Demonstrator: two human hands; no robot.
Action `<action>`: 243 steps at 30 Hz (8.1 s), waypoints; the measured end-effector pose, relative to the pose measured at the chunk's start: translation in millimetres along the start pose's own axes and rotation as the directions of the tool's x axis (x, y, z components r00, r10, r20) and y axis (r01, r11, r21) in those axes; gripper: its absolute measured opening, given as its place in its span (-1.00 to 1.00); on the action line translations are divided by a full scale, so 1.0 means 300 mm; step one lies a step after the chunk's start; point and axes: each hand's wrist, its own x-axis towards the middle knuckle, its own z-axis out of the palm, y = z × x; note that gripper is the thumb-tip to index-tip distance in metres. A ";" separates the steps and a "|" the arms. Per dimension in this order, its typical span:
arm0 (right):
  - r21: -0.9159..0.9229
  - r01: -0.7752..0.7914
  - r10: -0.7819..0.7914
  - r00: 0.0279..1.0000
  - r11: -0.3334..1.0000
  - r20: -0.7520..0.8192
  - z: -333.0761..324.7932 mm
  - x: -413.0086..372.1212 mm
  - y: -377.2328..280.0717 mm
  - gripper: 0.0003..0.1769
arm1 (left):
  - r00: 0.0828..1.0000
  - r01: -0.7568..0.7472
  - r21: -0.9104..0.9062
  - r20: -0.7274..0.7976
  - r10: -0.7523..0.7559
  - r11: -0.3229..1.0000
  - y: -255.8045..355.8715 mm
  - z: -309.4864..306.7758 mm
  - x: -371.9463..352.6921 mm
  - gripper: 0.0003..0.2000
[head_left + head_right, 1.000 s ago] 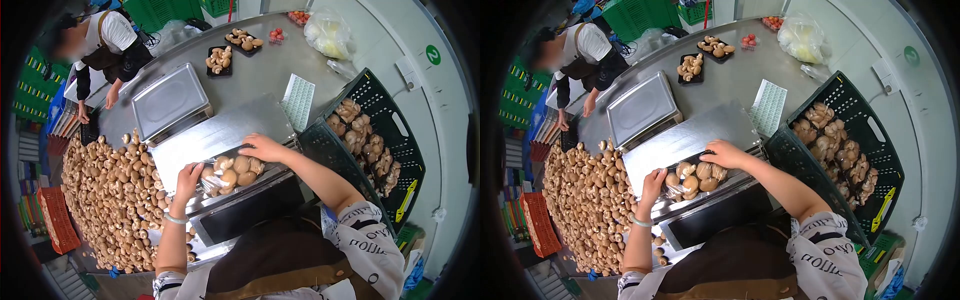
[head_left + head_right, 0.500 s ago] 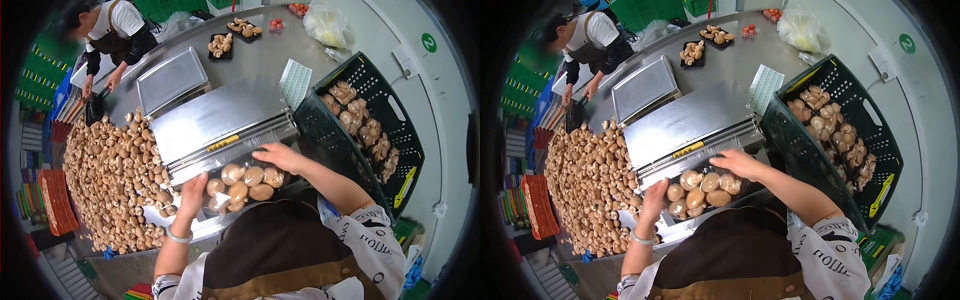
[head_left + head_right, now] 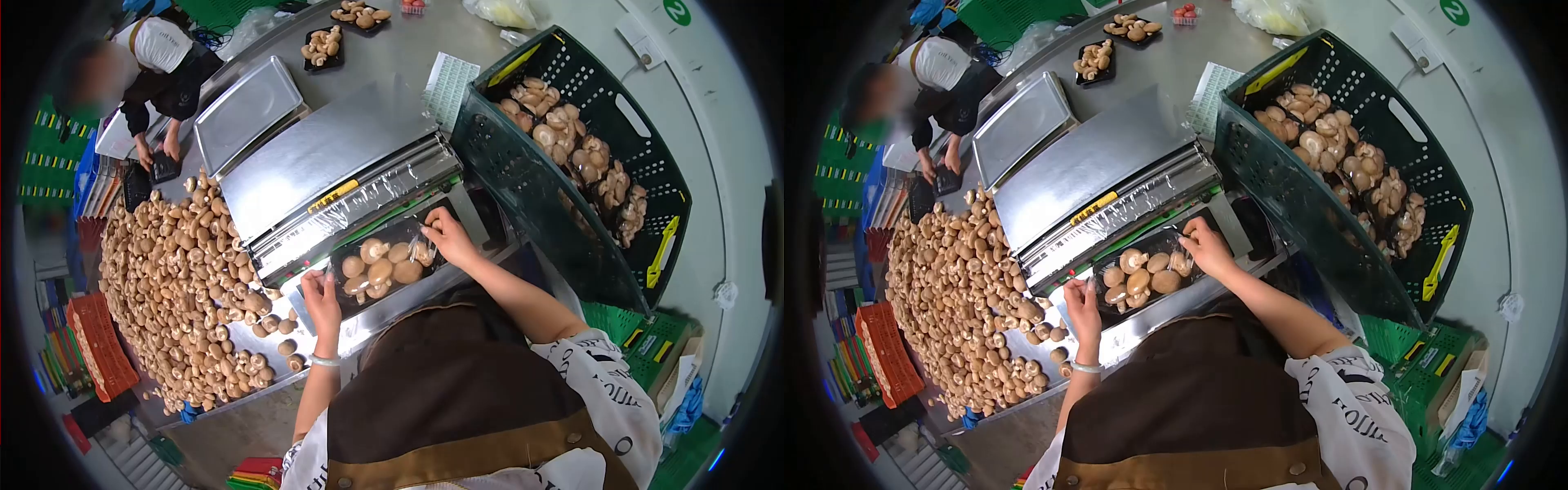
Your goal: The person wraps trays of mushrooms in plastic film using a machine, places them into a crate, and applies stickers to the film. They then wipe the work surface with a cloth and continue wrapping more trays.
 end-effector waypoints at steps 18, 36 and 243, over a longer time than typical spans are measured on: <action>0.171 0.295 -0.120 0.756 0.940 -0.643 0.170 -0.306 0.535 -0.49 | 0.648 -0.736 0.380 0.635 0.420 0.561 0.120 0.361 0.125 -0.46; 0.026 0.311 -0.309 0.923 0.950 0.229 -0.493 -0.464 -0.558 -0.33 | -0.163 0.555 0.191 0.979 -0.120 0.810 0.701 0.424 -0.168 -0.57; -0.009 0.171 -0.160 0.938 0.985 0.307 -0.687 -0.447 -0.582 -0.36 | 0.005 -0.043 0.338 0.941 -0.338 0.940 0.528 0.565 -0.136 -0.78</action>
